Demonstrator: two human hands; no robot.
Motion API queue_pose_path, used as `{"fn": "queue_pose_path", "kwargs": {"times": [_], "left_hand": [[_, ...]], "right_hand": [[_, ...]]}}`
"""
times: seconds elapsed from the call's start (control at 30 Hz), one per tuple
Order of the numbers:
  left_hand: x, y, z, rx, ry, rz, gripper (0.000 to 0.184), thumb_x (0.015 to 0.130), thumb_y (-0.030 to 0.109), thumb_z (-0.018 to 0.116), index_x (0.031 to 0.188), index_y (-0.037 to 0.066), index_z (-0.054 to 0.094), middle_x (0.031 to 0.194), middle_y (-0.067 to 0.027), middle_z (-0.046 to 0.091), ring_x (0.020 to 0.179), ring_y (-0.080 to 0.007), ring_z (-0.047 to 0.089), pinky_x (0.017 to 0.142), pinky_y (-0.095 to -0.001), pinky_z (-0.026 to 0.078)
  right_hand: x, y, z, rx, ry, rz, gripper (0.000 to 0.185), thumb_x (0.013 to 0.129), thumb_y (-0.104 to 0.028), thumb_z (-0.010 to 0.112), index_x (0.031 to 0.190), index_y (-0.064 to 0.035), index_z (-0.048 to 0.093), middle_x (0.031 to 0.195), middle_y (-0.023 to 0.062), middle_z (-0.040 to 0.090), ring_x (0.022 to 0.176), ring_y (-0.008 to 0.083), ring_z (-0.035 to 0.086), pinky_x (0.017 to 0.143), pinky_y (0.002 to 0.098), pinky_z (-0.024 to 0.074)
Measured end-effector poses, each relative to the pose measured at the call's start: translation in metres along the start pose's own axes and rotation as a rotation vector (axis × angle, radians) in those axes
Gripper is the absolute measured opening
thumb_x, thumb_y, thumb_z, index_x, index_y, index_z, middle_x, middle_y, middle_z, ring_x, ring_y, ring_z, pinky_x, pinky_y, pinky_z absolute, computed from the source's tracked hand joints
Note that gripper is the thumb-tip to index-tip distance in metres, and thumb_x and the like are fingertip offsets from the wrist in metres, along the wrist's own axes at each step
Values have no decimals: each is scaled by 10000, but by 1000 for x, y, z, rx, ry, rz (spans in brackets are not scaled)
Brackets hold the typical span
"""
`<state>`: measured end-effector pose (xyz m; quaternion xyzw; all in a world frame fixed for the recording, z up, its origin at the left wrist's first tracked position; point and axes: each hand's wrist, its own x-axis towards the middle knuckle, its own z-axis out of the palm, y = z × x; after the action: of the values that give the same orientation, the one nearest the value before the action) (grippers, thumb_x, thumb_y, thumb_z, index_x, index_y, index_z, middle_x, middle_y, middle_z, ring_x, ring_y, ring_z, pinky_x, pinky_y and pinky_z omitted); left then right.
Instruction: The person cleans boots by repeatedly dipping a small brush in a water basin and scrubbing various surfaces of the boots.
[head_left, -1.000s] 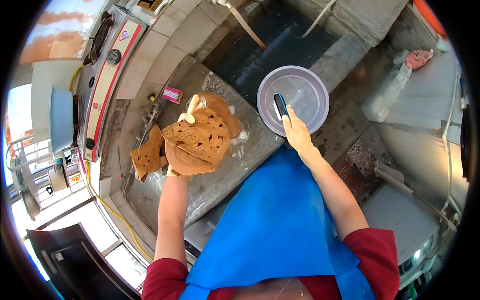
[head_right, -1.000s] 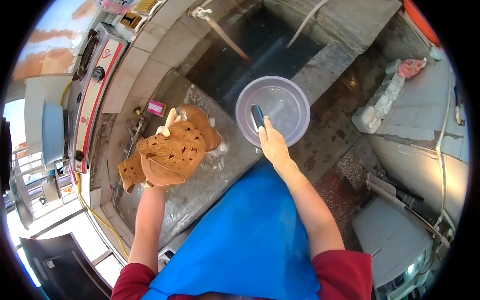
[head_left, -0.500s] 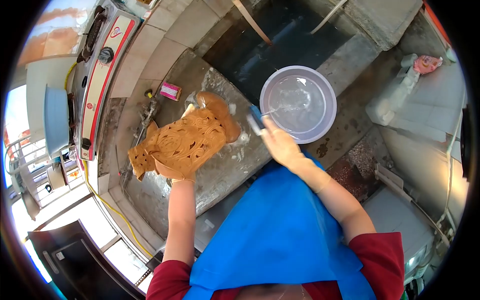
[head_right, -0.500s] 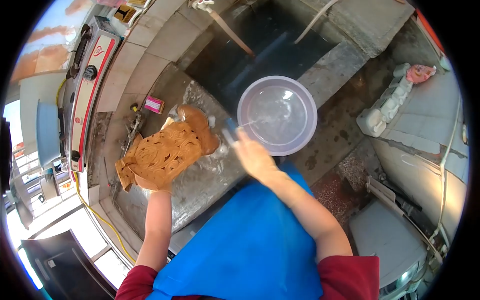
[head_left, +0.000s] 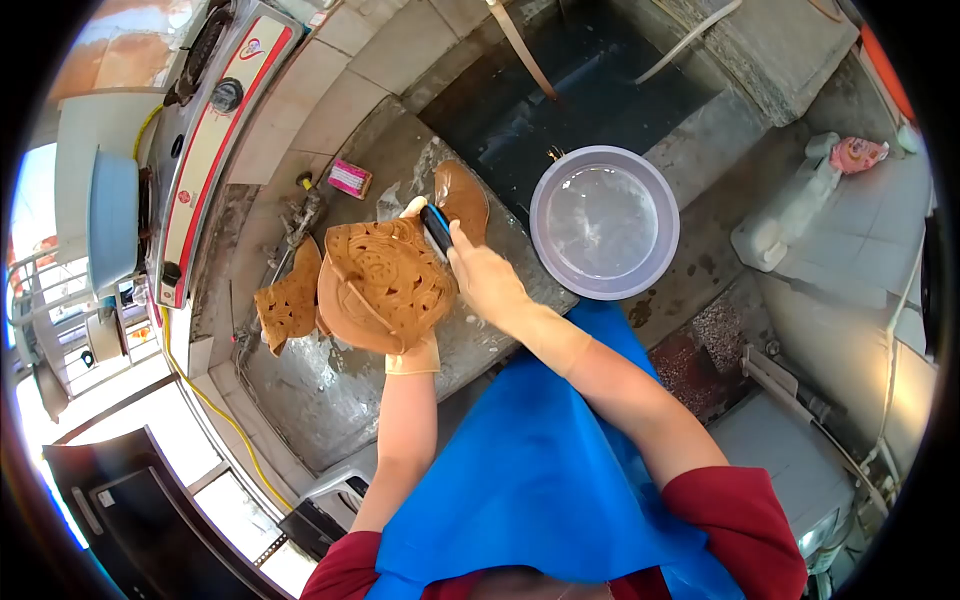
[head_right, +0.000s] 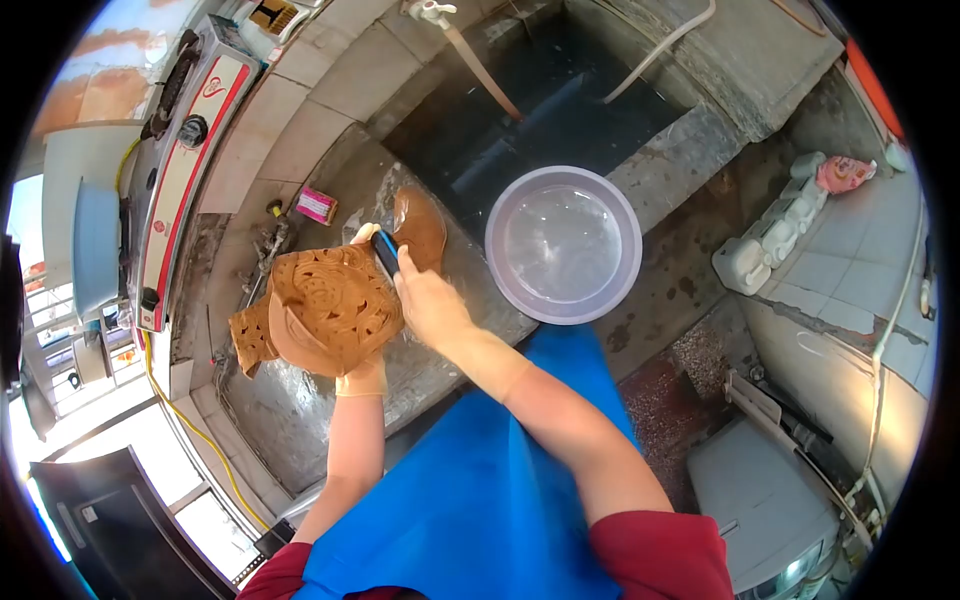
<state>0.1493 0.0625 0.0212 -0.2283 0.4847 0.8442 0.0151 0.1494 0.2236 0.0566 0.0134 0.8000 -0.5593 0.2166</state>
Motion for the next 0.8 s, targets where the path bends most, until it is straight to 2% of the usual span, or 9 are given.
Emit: {"fn": "queue_pose_path", "kwargs": {"times": [0.2, 0.3, 0.33, 0.43, 0.57, 0.6, 0.67, 0.77, 0.8], "left_hand": [[-19, 10, 21, 251, -121, 194, 480, 960, 212, 500, 1410, 68, 416, 1433, -91, 443, 1326, -267, 427, 1128, -381, 350], [-21, 11, 27, 943, -337, 424, 479, 969, 228, 491, 1414, 72, 411, 1441, -93, 436, 1332, -269, 420, 1137, -381, 339], [-5, 3, 20, 932, -373, 364, 478, 971, 233, 487, 1415, 73, 409, 1444, -94, 433, 1333, -270, 418, 1140, -380, 335], [31, -15, -17, 11, -368, -95, 505, 1001, 378, 432, 1419, 94, 408, 1398, -96, 483, 1297, -279, 445, 1151, -386, 312], [-7, 1, -45, 226, -326, -276, 525, 985, 348, 496, 1424, 74, 410, 1363, -86, 505, 1231, -278, 498, 1135, -389, 336], [-29, -2, -33, 491, -327, -97, 532, 978, 303, 527, 1435, 64, 397, 1378, -84, 488, 1250, -261, 478, 1129, -377, 329], [-58, 3, 15, 540, -358, -24, 563, 960, 223, 578, 1454, 43, 376, 1419, -81, 443, 1291, -227, 429, 1117, -357, 316], [-61, -22, 31, 322, -345, -82, 555, 974, 195, 555, 1460, 14, 357, 1463, -117, 411, 1342, -234, 378, 1133, -359, 270], [-50, -31, 35, 649, -217, 110, 505, 998, 214, 526, 1438, 8, 389, 1414, -120, 459, 1277, -225, 424, 1088, -347, 316]], "right_hand": [[-47, 17, 2, -6, -14, -5, 533, 1021, -267, 405, 1483, -29, 284, 935, 313, 609, 877, 491, 598, 802, 533, 478], [-31, 15, -2, -69, -16, 14, 543, 1020, -280, 397, 1493, -42, 277, 976, 323, 595, 876, 496, 596, 814, 536, 480], [-20, 11, -6, -82, -18, 32, 550, 1019, -287, 398, 1500, -52, 271, 986, 322, 593, 884, 494, 597, 826, 533, 480], [-22, 16, -5, -106, -7, 35, 524, 1033, -294, 354, 1508, -83, 285, 1003, 299, 600, 875, 466, 616, 801, 519, 496], [-25, 19, -1, -1, 52, 104, 544, 1029, -299, 358, 1504, -50, 270, 1008, 314, 600, 900, 471, 609, 827, 523, 484], [-21, 19, -2, 33, 68, 113, 556, 1025, -305, 365, 1497, -28, 266, 1000, 329, 599, 913, 484, 603, 847, 524, 478], [-16, 18, -4, 40, 49, 110, 557, 1024, -304, 368, 1498, -29, 266, 999, 330, 598, 913, 484, 602, 848, 521, 478], [-23, 22, -3, 58, 12, 74, 557, 1023, -300, 377, 1497, -28, 270, 997, 330, 598, 907, 486, 602, 840, 519, 480], [-27, 23, -2, 75, -1, 30, 557, 1022, -297, 383, 1494, -24, 274, 995, 328, 598, 901, 487, 602, 831, 520, 483]]}}
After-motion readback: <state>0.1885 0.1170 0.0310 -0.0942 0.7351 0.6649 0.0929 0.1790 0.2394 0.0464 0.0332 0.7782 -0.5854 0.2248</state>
